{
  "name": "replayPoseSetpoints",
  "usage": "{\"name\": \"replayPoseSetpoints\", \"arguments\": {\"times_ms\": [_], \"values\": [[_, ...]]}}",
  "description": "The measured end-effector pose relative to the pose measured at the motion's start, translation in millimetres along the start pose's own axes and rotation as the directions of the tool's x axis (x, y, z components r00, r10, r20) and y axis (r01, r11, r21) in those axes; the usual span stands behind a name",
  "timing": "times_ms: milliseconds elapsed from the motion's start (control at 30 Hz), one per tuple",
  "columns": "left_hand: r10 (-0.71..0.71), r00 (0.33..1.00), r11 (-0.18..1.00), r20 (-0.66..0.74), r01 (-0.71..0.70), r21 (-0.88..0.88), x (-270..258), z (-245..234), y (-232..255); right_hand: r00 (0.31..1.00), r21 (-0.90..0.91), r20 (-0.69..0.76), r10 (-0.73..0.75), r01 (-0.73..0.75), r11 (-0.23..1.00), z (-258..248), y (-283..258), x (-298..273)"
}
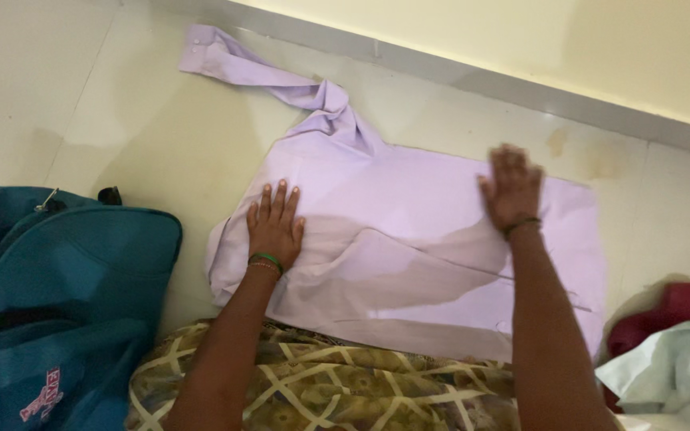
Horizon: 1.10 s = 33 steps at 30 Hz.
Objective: The person folds a light purple long-sleeved shirt by laying it flat on the floor, smoothing the fabric, folding in the sleeves, and then folding the body of the shirt.
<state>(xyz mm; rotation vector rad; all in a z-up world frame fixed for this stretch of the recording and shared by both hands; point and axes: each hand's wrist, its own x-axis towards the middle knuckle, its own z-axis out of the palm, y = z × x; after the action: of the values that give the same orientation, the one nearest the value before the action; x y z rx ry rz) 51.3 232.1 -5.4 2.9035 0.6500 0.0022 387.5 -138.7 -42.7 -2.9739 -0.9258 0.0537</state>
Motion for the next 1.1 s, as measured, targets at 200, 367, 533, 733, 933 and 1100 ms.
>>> {"name": "replayPoseSetpoints", "arguments": {"times_ms": [200,367,533,733,933,1100], "values": [[-0.008,0.999,0.999,0.048,0.006,0.047,7,-4,3,0.969,0.112,-0.177,0.174,-0.156,0.981,10,22,-30],[0.094,0.995,0.994,-0.028,-0.096,-0.047,9,8,25,0.866,0.205,0.068,-0.496,0.474,0.856,-27,-93,-90],[0.076,0.986,0.995,0.151,-0.085,0.053,23,6,32,0.924,0.059,0.223,-0.312,0.307,0.95,-35,-50,-92],[0.031,0.997,0.996,0.069,-0.036,0.079,28,6,20,0.976,0.008,0.038,0.213,-0.213,0.977,-11,107,-101],[0.151,0.988,0.989,0.045,-0.15,-0.019,50,26,50,0.952,0.249,-0.193,0.239,-0.188,0.95,17,85,-77],[0.275,0.956,0.961,0.1,-0.27,-0.06,58,29,75,0.925,0.05,-0.126,-0.359,0.367,0.929,-8,-19,-76]]}}
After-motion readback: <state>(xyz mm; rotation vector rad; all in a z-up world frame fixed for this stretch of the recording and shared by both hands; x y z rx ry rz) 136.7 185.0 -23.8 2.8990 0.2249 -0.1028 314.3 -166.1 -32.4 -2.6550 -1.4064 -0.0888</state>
